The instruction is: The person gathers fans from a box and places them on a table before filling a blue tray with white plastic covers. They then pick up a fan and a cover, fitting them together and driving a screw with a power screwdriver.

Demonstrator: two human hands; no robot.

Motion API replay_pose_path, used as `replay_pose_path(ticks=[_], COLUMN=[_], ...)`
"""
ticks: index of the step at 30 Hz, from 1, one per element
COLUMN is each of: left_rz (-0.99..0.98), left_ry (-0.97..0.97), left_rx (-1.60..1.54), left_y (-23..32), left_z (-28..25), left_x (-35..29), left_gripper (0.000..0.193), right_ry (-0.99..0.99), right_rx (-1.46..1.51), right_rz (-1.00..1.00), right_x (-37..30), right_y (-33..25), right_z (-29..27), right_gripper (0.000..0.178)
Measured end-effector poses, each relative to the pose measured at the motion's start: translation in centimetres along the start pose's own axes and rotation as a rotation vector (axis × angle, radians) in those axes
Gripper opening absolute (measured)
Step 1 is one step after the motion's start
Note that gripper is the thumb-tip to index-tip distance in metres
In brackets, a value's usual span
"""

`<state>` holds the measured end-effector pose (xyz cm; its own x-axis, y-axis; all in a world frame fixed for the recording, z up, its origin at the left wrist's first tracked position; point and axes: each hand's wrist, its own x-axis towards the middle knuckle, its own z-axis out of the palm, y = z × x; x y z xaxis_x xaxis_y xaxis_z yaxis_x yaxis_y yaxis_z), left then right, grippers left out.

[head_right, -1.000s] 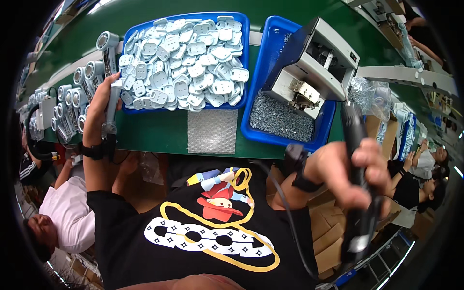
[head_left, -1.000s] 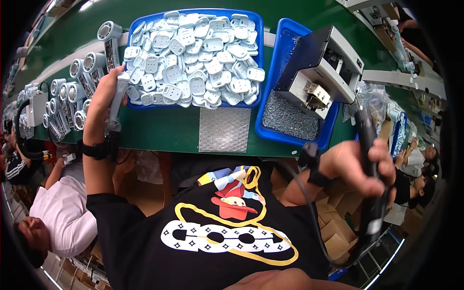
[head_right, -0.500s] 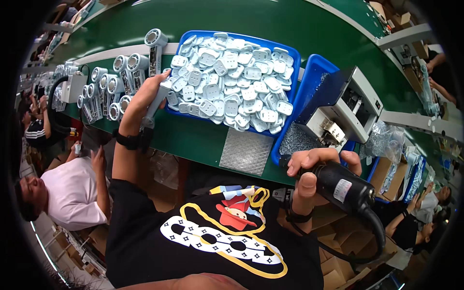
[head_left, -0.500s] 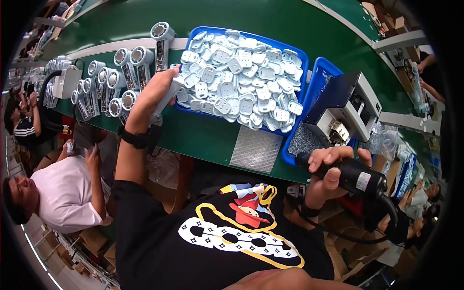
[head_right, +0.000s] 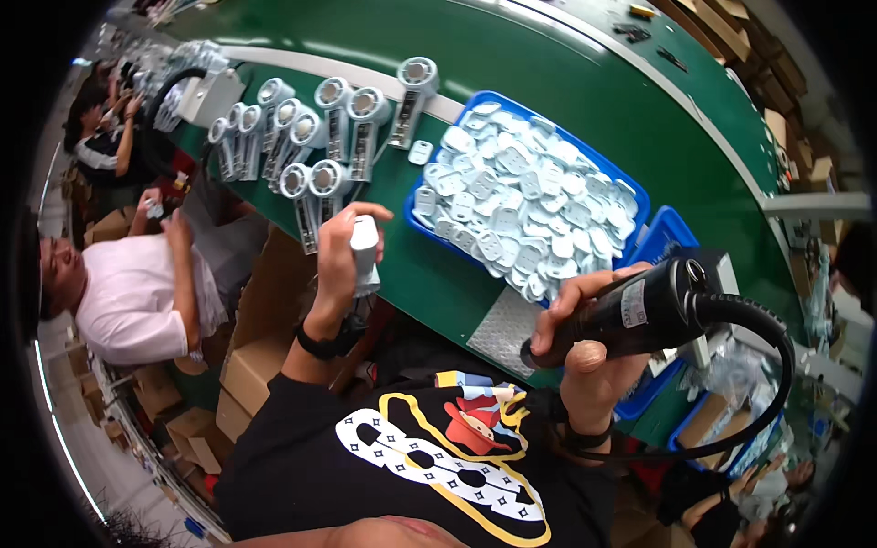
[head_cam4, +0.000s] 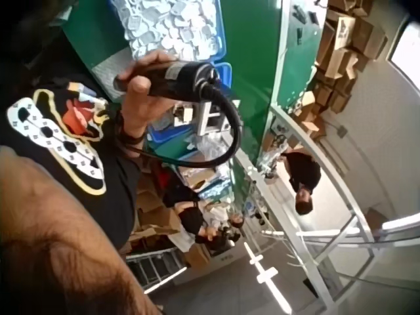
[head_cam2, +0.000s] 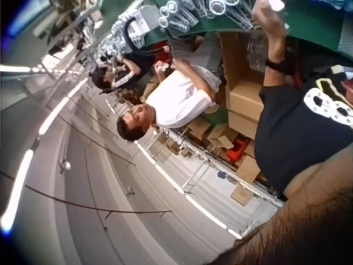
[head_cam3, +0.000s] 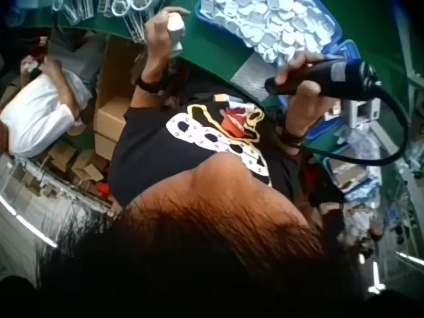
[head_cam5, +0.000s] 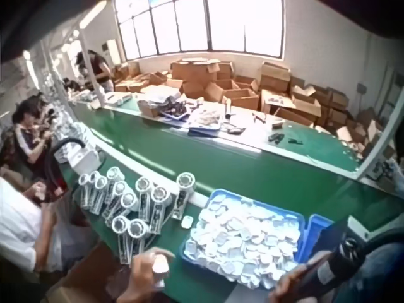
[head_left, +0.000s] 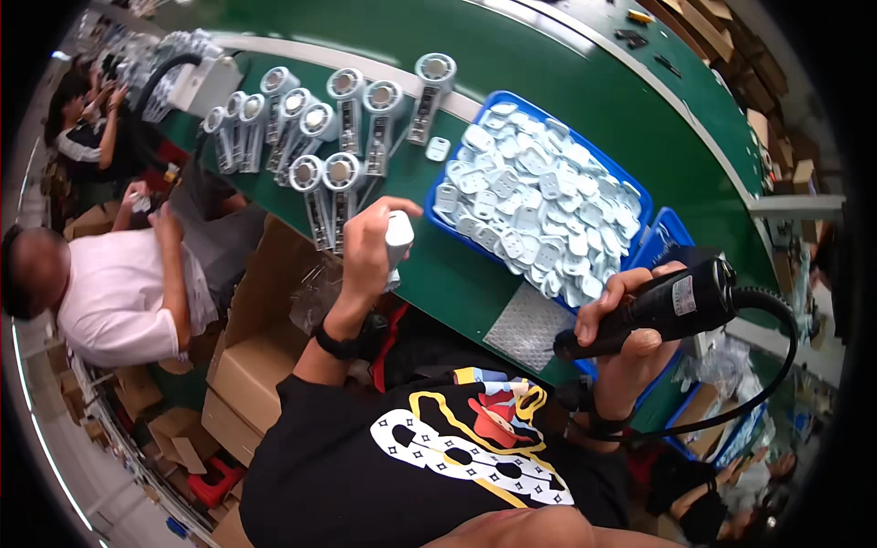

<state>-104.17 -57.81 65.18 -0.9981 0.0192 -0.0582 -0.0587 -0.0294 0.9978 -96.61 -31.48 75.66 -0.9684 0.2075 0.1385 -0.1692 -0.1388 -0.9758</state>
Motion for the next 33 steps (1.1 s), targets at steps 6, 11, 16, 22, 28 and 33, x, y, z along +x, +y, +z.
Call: replay_pose_path(ticks=[6, 11, 16, 22, 28, 33], left_rz=[0.11, 0.129, 0.28, 0.416, 0.478, 0.504], left_ry=[-0.326, -0.523, -0.7, -0.66, -0.697, -0.662], left_rx=[-0.102, -0.124, -0.039, 0.013, 0.035, 0.038], left_y=[-3.5, -4.4, -6.1, -8.5, -9.7, -10.6], left_z=[8.8, 16.2, 22.5, 26.1, 26.2, 25.5], left_x=[-4.4, -4.8, -5.2, -5.1, -4.1, -4.2], left_gripper=[0.059, 0.06, 0.056, 0.048, 0.045, 0.041], right_ry=[0.465, 0.64, 0.702, 0.724, 0.4, 0.08], right_rx=[-0.057, -0.095, -0.113, -0.271, 0.13, 0.162], right_rz=[-0.198, -0.267, -0.518, -0.4, -0.539, -0.444], right_x=[-3.3, -6.2, -3.9, 1.1, -3.4, -4.6], right_y=[2.5, 3.2, 3.4, 6.1, 4.1, 0.6], right_z=[-6.3, -14.8, -19.9, -23.3, -18.3, -15.1], right_gripper=[0.082, 0.079, 0.075, 0.072, 0.077, 0.061])
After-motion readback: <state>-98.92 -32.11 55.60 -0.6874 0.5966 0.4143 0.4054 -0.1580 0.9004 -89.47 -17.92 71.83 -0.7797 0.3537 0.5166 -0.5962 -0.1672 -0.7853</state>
